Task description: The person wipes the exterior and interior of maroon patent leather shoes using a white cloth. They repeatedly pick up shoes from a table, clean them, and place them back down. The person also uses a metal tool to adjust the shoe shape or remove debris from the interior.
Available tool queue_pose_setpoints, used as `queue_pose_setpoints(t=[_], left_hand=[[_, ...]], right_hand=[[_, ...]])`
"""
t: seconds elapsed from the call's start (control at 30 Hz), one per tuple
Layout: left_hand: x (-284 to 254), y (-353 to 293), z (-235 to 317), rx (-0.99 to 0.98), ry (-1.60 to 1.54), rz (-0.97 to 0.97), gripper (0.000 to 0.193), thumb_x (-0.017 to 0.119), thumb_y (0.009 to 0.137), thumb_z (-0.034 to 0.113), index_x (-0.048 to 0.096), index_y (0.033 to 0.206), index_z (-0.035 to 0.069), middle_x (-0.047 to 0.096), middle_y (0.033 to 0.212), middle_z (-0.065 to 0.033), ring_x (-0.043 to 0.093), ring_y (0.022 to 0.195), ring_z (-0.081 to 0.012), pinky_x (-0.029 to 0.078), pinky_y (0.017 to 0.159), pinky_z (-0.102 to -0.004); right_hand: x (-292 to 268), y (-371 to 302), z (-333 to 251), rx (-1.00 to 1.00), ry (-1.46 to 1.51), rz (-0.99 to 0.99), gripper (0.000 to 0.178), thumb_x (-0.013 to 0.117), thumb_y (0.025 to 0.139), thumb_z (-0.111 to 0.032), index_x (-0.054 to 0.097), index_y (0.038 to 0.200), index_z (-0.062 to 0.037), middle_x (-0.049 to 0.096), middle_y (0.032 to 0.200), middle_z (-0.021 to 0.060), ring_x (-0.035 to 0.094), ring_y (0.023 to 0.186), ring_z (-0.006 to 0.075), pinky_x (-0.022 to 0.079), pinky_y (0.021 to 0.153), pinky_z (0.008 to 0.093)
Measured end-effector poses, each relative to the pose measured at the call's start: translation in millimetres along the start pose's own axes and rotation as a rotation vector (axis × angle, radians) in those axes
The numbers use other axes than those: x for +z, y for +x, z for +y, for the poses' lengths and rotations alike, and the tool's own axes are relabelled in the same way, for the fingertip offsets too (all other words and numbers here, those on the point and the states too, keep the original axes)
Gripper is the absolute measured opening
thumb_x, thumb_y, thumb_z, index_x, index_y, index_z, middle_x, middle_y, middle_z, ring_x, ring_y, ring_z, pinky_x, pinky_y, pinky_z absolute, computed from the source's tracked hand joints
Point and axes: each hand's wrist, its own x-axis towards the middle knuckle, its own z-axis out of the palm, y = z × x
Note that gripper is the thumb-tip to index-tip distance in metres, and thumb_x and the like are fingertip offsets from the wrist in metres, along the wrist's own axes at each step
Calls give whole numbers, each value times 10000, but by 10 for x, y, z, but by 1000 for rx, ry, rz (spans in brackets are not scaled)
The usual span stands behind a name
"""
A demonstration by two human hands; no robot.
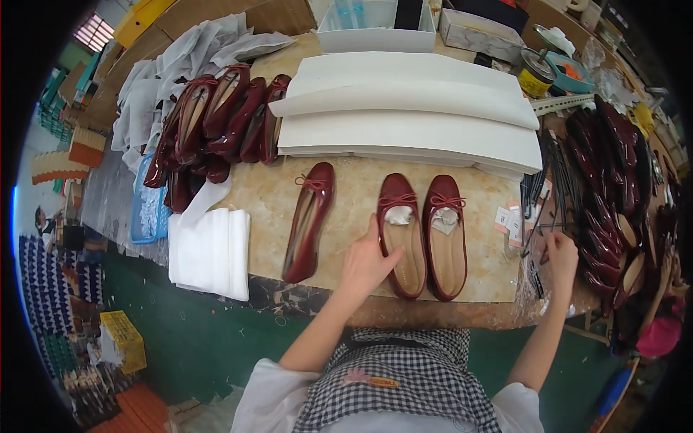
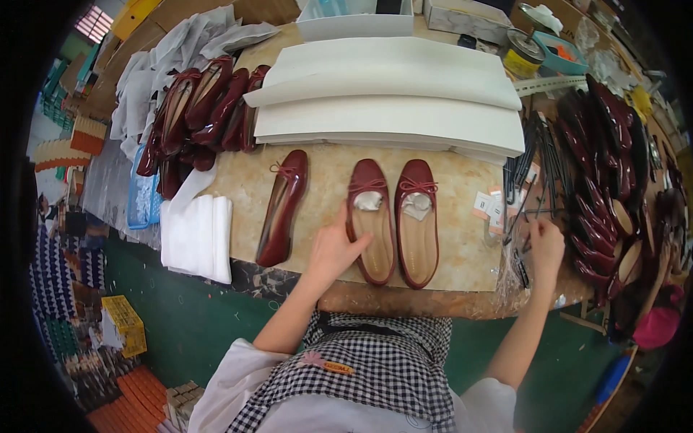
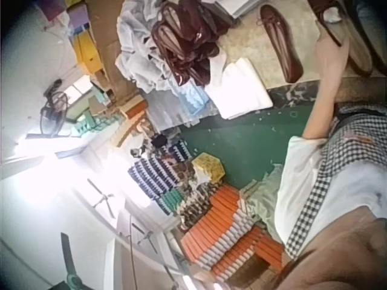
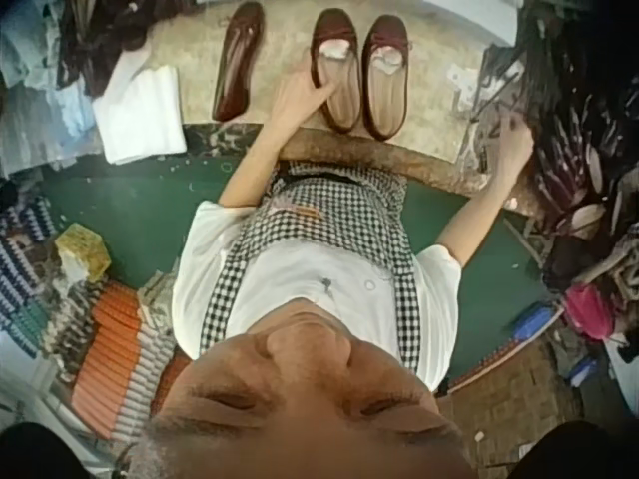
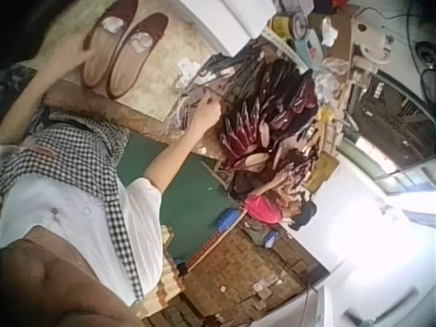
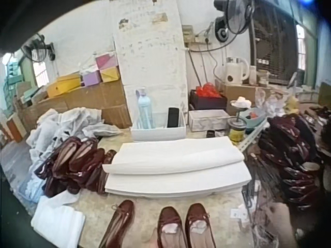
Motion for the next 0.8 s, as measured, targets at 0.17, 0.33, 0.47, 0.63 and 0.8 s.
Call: queue_pose_setpoints(t=[0.17, 0.33, 0.47, 0.63, 0.8], left_hand=[[204, 6, -146, 59, -666, 74, 512, 547, 883, 224, 492, 1331, -19, 686, 919, -151, 673, 782, -268, 524, 714, -412], [157, -35, 129, -376, -1630, -370, 506, 509, 908, 180, 419, 1383, 33, 603, 1154, -136, 609, 1032, -217, 494, 882, -349], [136, 14, 185, -94, -1368, -67, 594, 529, 900, 165, 312, 1436, 28, 515, 1293, -117, 522, 1165, -200, 414, 992, -321], [119, -43, 235, 37, -1301, 43, 615, 531, 891, 145, 297, 1443, 7, 510, 1299, -124, 509, 1167, -186, 388, 1006, -312], [109, -76, 143, 121, -1218, 59, 619, 539, 893, 188, 306, 1429, -14, 506, 1308, -136, 507, 1176, -198, 392, 1007, -321]], right_hand=[[-161, -241, -179, 84, 505, -16, 148, 602, 901, -115, 621, 1027, -40, 587, 562, 13, 544, 503, 76, 393, 463, 244], [-39, -792, -1308, -111, 678, -310, 300, 612, 911, -109, 598, 1202, -35, 493, 556, -54, 396, 486, 26, 318, 456, 211], [5, -1246, -1747, -242, 782, -561, 399, 605, 925, -121, 566, 1315, -45, 399, 570, -69, 320, 528, 26, 275, 466, 225], [-99, -1195, -1959, -63, 934, -768, 335, 533, 967, -95, 579, 1289, -16, 409, 593, -74, 340, 523, 20, 285, 465, 210], [-141, -1243, -1957, -22, 996, -822, 327, 522, 972, -94, 580, 1283, -11, 424, 570, -54, 364, 501, 29, 301, 451, 223]])
